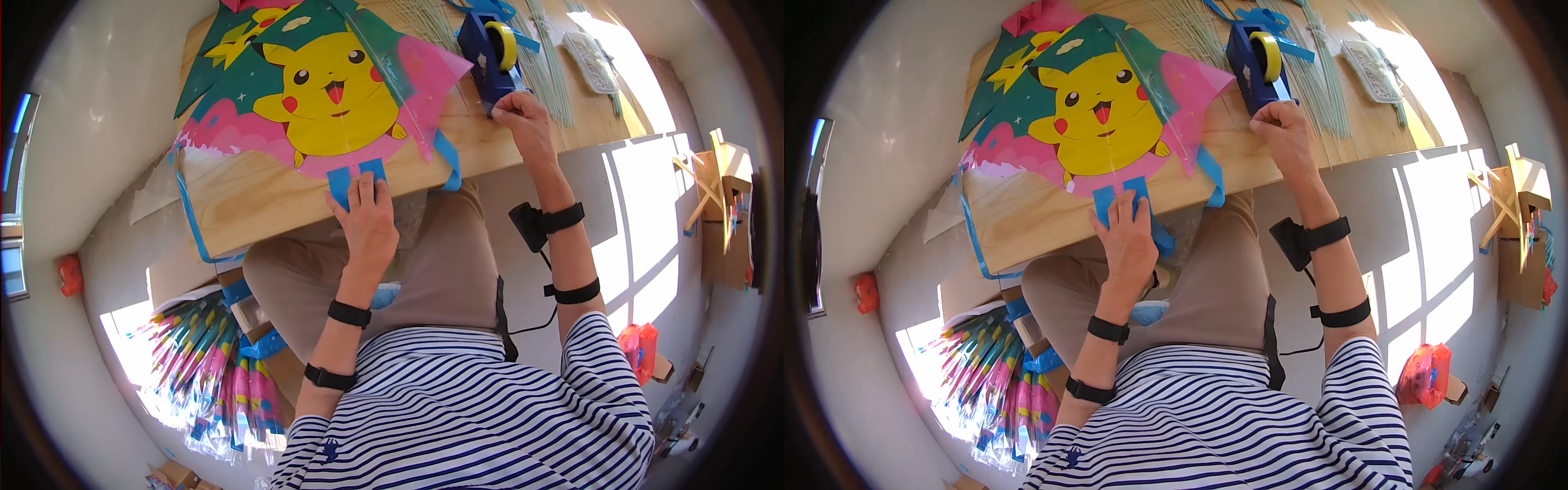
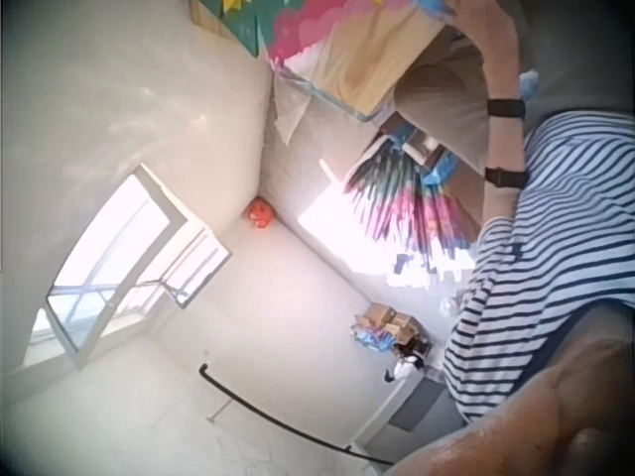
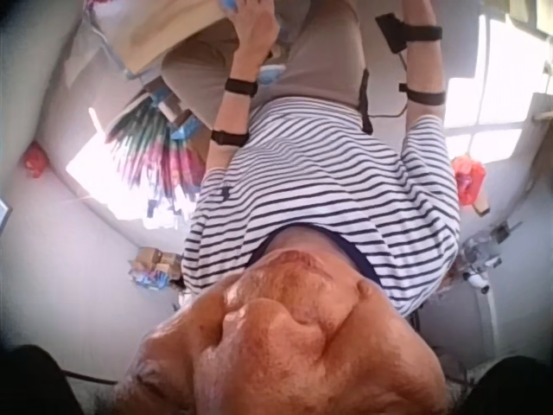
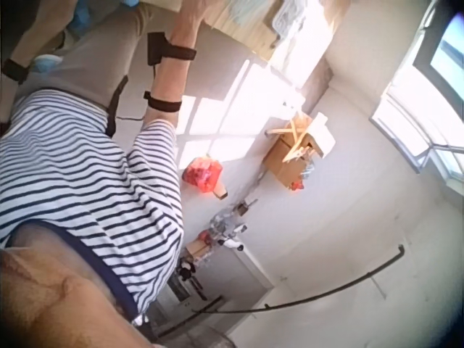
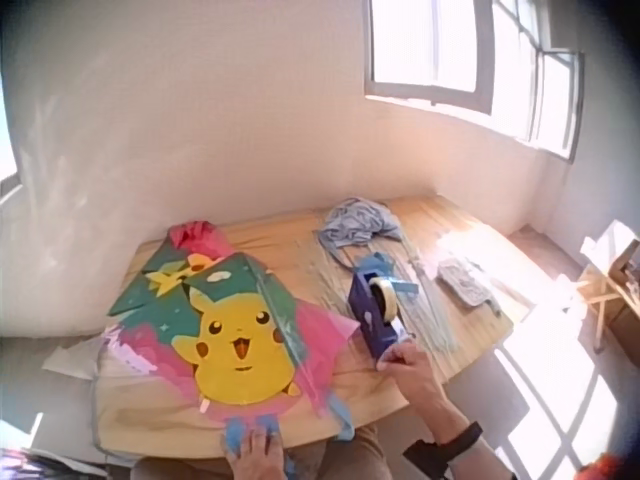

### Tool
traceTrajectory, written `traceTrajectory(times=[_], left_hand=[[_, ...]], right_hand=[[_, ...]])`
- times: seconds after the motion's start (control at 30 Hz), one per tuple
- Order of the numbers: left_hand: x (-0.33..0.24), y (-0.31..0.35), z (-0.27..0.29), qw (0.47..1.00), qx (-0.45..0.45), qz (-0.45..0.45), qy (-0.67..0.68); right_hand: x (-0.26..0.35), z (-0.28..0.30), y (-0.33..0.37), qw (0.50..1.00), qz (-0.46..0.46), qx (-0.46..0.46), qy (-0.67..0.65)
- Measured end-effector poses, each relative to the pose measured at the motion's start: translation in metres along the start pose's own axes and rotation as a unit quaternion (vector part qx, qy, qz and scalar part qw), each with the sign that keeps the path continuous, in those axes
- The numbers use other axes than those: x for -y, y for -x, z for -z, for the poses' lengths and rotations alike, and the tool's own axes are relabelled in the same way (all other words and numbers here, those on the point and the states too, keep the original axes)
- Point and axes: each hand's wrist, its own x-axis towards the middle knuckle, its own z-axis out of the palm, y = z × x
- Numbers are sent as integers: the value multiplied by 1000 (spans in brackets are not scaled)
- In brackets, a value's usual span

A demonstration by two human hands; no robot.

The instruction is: Manually assembling a plastic kite by taping its structural components.

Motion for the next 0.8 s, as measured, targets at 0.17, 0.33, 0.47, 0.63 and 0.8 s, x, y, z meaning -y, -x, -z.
traceTrajectory(times=[0.17, 0.33, 0.47, 0.63, 0.8], left_hand=[[-3, 0, 2, 1000, -6, 10, 11], [-4, 0, 7, 999, -10, 21, 30], [-4, 2, 3, 999, -10, 28, 38], [-4, 2, 5, 998, -9, 36, 43], [-3, 2, 6, 998, -16, 37, 57]], right_hand=[[49, -68, -14, 906, 279, 196, 250], [72, -152, -12, 784, 366, 344, 365], [83, -184, -14, 699, 401, 409, 429], [81, -203, -14, 669, 424, 439, 425], [77, -211, -12, 653, 434, 455, 423]])
